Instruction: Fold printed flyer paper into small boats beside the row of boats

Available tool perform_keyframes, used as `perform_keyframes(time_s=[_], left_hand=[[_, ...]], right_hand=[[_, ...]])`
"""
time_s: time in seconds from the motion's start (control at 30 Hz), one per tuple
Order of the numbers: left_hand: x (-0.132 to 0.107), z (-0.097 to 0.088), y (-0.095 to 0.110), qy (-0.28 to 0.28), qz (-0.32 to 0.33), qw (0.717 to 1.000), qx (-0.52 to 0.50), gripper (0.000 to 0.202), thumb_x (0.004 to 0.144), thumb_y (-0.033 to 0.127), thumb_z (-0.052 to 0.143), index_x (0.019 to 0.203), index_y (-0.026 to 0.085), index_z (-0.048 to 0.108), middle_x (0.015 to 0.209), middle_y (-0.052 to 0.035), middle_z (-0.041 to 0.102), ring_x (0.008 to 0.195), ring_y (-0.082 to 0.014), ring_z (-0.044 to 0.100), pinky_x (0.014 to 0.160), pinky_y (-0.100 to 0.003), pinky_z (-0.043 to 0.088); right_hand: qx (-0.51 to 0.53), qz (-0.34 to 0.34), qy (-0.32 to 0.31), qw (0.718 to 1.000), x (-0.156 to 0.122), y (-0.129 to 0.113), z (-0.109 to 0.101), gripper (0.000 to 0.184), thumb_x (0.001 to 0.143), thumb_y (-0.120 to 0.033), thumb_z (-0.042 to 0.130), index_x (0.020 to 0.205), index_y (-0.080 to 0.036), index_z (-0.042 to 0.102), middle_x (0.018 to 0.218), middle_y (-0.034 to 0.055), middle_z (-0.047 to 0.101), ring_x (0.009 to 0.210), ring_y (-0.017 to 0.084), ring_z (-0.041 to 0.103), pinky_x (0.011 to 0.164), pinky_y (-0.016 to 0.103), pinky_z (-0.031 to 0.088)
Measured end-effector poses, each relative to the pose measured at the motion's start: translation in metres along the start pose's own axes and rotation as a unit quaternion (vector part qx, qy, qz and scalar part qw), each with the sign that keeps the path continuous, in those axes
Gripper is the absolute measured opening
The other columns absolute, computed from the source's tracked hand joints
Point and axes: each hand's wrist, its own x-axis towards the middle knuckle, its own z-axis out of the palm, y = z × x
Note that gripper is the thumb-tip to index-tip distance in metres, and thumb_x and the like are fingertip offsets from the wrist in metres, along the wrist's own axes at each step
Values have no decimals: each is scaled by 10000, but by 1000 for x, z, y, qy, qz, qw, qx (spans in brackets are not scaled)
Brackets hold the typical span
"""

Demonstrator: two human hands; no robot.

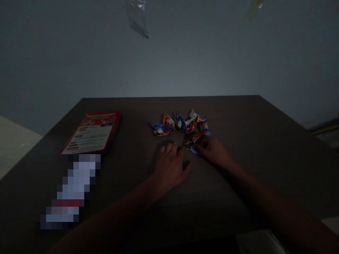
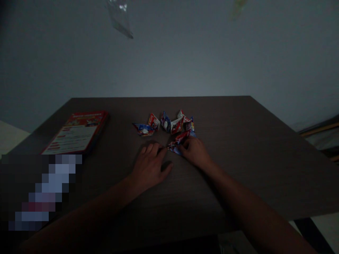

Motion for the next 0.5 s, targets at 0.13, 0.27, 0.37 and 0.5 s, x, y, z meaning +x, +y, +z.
perform_keyframes(time_s=[0.13, 0.27, 0.37, 0.5], left_hand=[[0, -1, -1, -1, 0, 1000, 4, 427, 853, 472, 453, 1138, 175, 567, 1100, -124, 516, 1048, -287, 442, 862, -424, 355], [0, -2, -2, -5, 4, 1000, 8, 443, 854, 486, 445, 1145, 180, 574, 1106, -123, 514, 1052, -287, 437, 871, -430, 346], [0, -3, -3, -6, 2, 1000, 3, 450, 851, 498, 447, 1154, 191, 576, 1103, -117, 513, 1045, -281, 439, 869, -424, 342], [1, -4, -5, -11, -4, 1000, -2, 454, 833, 521, 474, 1149, 217, 593, 1081, -105, 515, 1047, -277, 433, 869, -416, 334]], right_hand=[[-9, -1, 4, 1000, 0, 0, 0, 235, 783, -296, 570, 602, -155, 616, 801, 73, 663, 642, 153, 583, 561, 255, 372], [-11, 5, -2, 1000, 0, -1, -1, 228, 785, -292, 569, 611, -154, 624, 808, 76, 664, 635, 153, 583, 562, 260, 376], [-2, 1, -5, 1000, 0, -1, -1, 226, 792, -291, 567, 630, -152, 640, 835, 81, 670, 675, 164, 603, 599, 266, 399], [-5, -12, 5, 1000, -2, 2, 0, 236, 806, -310, 572, 650, -155, 658, 878, 88, 677, 724, 175, 619, 645, 277, 422]])
